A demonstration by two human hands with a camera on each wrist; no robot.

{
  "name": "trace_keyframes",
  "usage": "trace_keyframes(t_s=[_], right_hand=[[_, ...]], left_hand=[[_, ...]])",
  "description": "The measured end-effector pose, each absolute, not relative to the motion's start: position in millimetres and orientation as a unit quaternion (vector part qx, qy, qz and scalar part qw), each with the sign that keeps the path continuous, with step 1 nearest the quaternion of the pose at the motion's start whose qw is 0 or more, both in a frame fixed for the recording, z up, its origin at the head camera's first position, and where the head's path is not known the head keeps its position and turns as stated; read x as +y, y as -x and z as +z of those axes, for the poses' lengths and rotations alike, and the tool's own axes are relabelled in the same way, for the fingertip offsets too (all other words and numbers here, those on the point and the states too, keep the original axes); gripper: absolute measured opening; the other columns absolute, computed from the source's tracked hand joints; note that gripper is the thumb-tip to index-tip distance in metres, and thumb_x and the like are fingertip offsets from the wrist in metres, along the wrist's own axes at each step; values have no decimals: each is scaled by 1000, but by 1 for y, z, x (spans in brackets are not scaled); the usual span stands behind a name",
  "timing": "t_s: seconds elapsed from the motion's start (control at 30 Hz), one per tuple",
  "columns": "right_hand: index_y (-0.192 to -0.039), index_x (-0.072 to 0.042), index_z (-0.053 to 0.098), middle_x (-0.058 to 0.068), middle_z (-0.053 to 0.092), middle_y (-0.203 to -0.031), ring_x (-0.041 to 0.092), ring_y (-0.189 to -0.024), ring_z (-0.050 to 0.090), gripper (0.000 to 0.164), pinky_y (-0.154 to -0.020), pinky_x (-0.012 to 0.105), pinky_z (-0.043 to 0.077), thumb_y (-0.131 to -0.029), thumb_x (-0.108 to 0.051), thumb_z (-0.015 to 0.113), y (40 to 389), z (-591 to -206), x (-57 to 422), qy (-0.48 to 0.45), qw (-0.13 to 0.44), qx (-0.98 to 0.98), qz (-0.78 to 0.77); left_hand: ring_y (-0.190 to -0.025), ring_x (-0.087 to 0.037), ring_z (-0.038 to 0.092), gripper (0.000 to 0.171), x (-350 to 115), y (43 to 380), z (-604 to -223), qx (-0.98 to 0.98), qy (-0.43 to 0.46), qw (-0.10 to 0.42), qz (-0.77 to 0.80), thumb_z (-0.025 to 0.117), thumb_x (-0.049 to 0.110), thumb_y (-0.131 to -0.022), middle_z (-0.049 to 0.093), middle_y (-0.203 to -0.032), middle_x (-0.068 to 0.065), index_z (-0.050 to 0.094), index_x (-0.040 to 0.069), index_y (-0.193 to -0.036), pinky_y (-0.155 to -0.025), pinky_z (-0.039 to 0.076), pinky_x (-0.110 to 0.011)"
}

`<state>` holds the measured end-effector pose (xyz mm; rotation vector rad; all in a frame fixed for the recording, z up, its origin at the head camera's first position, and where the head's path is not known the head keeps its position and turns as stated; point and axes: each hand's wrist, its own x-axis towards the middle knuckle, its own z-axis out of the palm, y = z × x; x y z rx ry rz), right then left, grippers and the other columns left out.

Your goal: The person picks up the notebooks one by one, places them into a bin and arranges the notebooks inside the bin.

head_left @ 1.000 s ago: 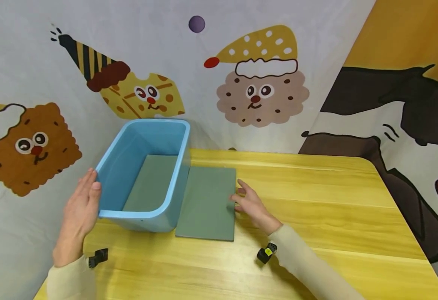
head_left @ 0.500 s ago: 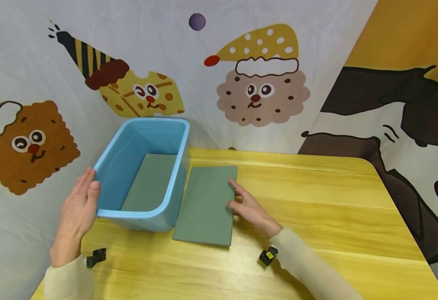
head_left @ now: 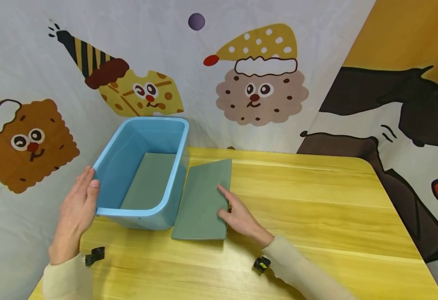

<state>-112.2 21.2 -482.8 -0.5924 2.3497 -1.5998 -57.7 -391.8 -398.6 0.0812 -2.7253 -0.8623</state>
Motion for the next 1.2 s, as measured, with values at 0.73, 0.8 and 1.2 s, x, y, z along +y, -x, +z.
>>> trace_keyframes(t_s=[0.73, 0.8, 1.2], right_hand=[[-166, -19, 25, 17, 30, -166, 4, -41, 30, 79, -41, 20, 32, -97, -3, 59, 99, -462, 53, 121, 129, 747, -641], [-166, -22, 26, 16, 31, -165, 5, -41, 29, 79, -41, 21, 31, -98, -3, 59, 98, -458, 58, 111, 125, 744, -647], [-164, -24, 31, 5, 18, -172, 6, -49, 30, 77, -49, 20, 34, -97, -2, 62, 91, -432, 82, 78, 100, 709, -693]], left_hand=[[-152, -54, 15, 67, -393, 59, -400, -945, -34, 136, -294, 20, 46, -114, 16, -170, -22, 21, 1, -164, -115, 11, -77], [-152, -53, 15, 67, -393, 59, -400, -946, -35, 135, -294, 20, 45, -114, 15, -170, -22, 20, 1, -164, -115, 11, -76], [-153, -51, 15, 65, -395, 61, -397, -943, -25, 145, -297, 22, 43, -115, 17, -170, -22, 23, -1, -163, -118, 11, -73]])
